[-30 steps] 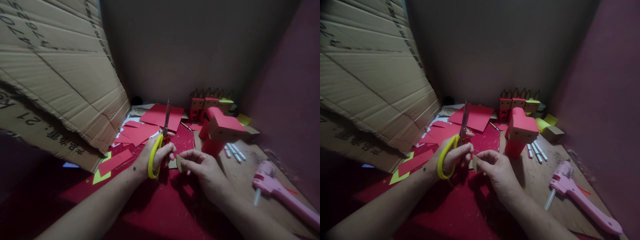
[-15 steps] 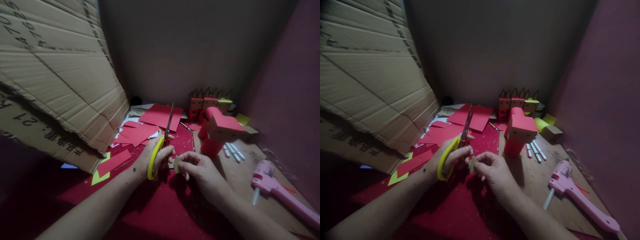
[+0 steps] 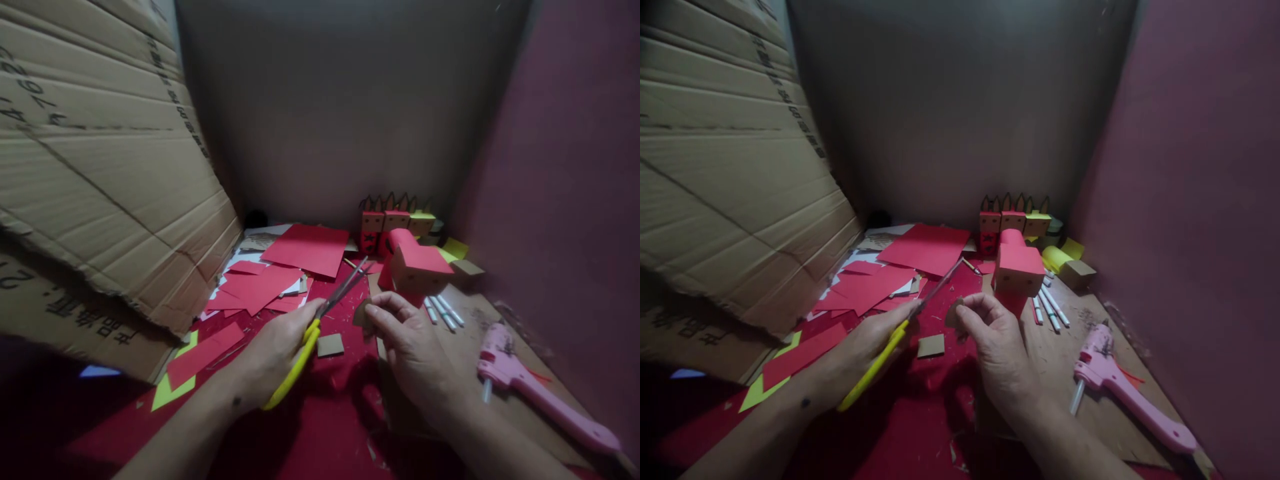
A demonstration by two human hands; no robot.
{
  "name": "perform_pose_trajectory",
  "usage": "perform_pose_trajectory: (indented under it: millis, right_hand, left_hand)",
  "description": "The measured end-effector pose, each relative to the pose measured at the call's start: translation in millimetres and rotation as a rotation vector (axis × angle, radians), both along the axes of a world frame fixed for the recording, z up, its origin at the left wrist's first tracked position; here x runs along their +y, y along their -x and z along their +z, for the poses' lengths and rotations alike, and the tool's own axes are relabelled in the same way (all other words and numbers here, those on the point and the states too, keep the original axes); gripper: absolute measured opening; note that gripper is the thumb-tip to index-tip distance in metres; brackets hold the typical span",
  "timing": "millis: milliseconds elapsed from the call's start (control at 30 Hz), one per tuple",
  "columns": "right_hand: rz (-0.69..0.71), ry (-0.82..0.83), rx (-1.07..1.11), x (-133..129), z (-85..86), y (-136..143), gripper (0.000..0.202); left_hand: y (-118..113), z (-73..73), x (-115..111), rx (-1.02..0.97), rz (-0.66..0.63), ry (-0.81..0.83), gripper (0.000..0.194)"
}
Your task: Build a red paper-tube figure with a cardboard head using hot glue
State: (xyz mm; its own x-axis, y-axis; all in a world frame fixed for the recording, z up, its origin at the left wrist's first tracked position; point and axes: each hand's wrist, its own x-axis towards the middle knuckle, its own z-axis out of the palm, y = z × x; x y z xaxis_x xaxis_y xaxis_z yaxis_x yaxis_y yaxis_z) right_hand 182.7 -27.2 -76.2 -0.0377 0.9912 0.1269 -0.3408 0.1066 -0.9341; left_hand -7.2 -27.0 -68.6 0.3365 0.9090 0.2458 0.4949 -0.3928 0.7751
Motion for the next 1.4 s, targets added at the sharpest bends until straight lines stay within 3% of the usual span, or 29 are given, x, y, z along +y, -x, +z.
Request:
perform_pose_trajectory:
  millis: [100,233,533,1100,1400]
  right_hand:
    - [-0.041,-0.042,0.053,5.1,-1.8,-3.9,0.012]
    - [-0.048,-0.085,0.128,10.1,-1.8,-5.3,0.011]
    - [-0.007,-0.065,0.141,9.9,-0.8,-5.1,0.006]
    - [0.026,-0.004,0.248,9.6,-3.1,-0.6,0.010]
    - [0.019,0.000,0.226,9.7,-3.0,-0.7,0.009]
  left_hand:
    - [-3.9,4.6,-5.8,0.272,-0.089,-0.036,0.023]
    - [-10.4,7.8,-9.9,0.403,-0.064,-0.038,0.021]
    - [-12.8,2.4,-11.4,0.445,-0.045,-0.059,0.023]
    - [-11.0,5.0,-11.0,0.549,-0.066,-0.003,0.014]
    - [-10.0,2.5,-9.3,0.659,-0.077,-0.055,0.020]
